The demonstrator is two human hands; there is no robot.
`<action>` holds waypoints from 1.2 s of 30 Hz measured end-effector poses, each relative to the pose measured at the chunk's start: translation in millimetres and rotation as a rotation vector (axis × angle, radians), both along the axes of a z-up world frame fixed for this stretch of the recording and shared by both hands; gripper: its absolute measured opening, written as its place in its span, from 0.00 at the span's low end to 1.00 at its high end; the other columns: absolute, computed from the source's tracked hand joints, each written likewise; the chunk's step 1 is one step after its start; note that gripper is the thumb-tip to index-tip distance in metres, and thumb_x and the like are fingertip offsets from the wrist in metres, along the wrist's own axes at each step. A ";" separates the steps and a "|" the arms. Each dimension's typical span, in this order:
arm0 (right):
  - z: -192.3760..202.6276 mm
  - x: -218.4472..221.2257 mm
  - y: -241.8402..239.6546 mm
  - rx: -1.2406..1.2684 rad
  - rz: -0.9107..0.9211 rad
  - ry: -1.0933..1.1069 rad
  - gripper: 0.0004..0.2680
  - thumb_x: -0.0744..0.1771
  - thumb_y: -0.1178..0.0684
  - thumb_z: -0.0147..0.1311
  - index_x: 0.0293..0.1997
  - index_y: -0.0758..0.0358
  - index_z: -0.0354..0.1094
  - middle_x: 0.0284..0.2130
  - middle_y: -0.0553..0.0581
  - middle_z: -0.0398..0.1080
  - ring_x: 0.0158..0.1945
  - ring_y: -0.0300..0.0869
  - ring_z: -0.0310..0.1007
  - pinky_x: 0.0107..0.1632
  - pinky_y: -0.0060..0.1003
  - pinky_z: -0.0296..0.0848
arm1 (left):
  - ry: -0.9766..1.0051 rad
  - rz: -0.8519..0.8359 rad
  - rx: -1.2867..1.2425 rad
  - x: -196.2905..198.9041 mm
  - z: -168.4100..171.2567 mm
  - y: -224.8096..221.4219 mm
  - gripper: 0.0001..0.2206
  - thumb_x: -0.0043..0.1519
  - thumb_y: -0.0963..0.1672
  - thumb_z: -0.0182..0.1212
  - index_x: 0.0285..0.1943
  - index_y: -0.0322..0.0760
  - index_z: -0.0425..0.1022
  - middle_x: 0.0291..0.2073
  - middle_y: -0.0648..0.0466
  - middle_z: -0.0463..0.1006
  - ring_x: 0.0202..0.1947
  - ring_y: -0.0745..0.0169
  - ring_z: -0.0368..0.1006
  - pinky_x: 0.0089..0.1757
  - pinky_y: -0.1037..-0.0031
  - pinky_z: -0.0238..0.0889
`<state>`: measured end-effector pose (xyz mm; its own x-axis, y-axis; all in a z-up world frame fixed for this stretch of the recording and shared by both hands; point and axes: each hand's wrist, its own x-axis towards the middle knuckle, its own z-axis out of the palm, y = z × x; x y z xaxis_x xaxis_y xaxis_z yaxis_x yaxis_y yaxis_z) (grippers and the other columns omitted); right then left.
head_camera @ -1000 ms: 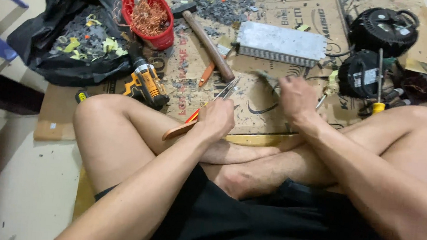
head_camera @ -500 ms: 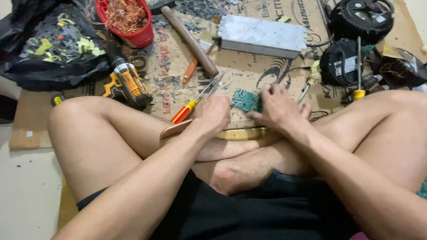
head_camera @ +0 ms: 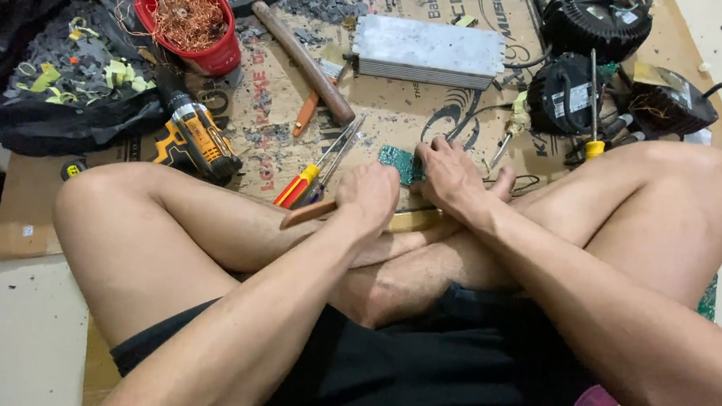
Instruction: A person is sitting on the floor and using a utility knife to scrape components or solder off a small circuit board.
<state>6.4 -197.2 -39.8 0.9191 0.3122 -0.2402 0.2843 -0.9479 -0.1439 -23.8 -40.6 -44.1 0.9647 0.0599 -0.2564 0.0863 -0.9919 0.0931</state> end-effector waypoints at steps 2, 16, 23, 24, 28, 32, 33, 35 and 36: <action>-21.2 7.8 -5.8 0.026 0.011 0.018 0.21 0.61 0.41 0.68 0.55 0.57 0.66 0.47 0.63 0.66 0.52 0.58 0.70 0.49 0.50 0.76 | 0.085 -0.187 -0.037 1.6 -5.2 12.8 0.15 0.62 0.42 0.47 0.41 0.42 0.85 0.37 0.47 0.85 0.45 0.37 0.80 0.40 0.47 0.72; 46.3 -16.7 6.8 0.066 -0.007 0.067 0.19 0.63 0.44 0.66 0.55 0.58 0.66 0.49 0.65 0.66 0.54 0.59 0.70 0.51 0.51 0.76 | 0.324 0.170 -0.433 14.7 17.3 21.6 0.17 0.56 0.47 0.55 0.47 0.33 0.82 0.48 0.40 0.81 0.57 0.40 0.75 0.54 0.52 0.68; 76.3 -28.4 12.2 0.020 -0.023 0.089 0.20 0.62 0.44 0.68 0.55 0.59 0.66 0.49 0.64 0.66 0.55 0.59 0.70 0.51 0.55 0.77 | 0.409 0.270 -0.567 42.2 -43.4 29.5 0.07 0.49 0.44 0.61 0.19 0.39 0.79 0.08 0.46 0.68 0.12 0.49 0.72 0.21 0.66 0.67; 71.8 -26.6 10.2 0.021 -0.022 0.090 0.20 0.62 0.44 0.68 0.55 0.59 0.66 0.49 0.64 0.66 0.55 0.59 0.70 0.51 0.55 0.77 | 0.409 0.271 -0.566 36.5 -19.0 27.7 0.07 0.49 0.44 0.61 0.19 0.39 0.79 0.08 0.46 0.68 0.12 0.49 0.72 0.21 0.66 0.67; 72.8 -26.3 14.9 -0.002 -0.027 0.098 0.20 0.62 0.44 0.67 0.56 0.58 0.65 0.50 0.63 0.66 0.56 0.59 0.69 0.52 0.55 0.77 | 0.225 -0.108 -0.185 17.0 37.6 19.9 0.14 0.59 0.43 0.51 0.47 0.35 0.83 0.43 0.41 0.83 0.50 0.36 0.78 0.46 0.47 0.73; 49.1 -17.9 11.2 -0.004 -0.018 0.067 0.20 0.62 0.45 0.67 0.55 0.60 0.66 0.49 0.64 0.67 0.55 0.58 0.71 0.52 0.53 0.76 | 0.064 -0.336 0.015 9.4 26.8 20.5 0.14 0.61 0.41 0.49 0.45 0.40 0.84 0.39 0.49 0.85 0.46 0.44 0.81 0.43 0.55 0.76; 54.9 -19.2 12.5 -0.005 -0.017 0.064 0.20 0.62 0.45 0.67 0.55 0.60 0.66 0.49 0.64 0.67 0.55 0.58 0.71 0.52 0.53 0.76 | 0.060 -0.335 0.015 12.4 29.4 19.8 0.14 0.61 0.41 0.49 0.45 0.40 0.84 0.39 0.49 0.85 0.46 0.44 0.81 0.43 0.55 0.76; 63.6 -26.0 14.6 0.003 -0.016 0.068 0.20 0.62 0.44 0.68 0.55 0.58 0.66 0.48 0.63 0.67 0.54 0.58 0.71 0.51 0.53 0.77 | 0.132 -0.199 -0.105 14.3 32.1 17.8 0.13 0.61 0.42 0.51 0.45 0.32 0.83 0.40 0.44 0.84 0.47 0.38 0.79 0.44 0.49 0.74; 63.1 -24.7 15.0 0.002 -0.016 0.067 0.20 0.62 0.44 0.68 0.55 0.58 0.66 0.48 0.63 0.67 0.54 0.58 0.71 0.51 0.53 0.77 | 0.130 -0.200 -0.107 17.1 27.5 22.9 0.13 0.61 0.42 0.51 0.45 0.32 0.83 0.40 0.44 0.84 0.47 0.38 0.79 0.44 0.49 0.74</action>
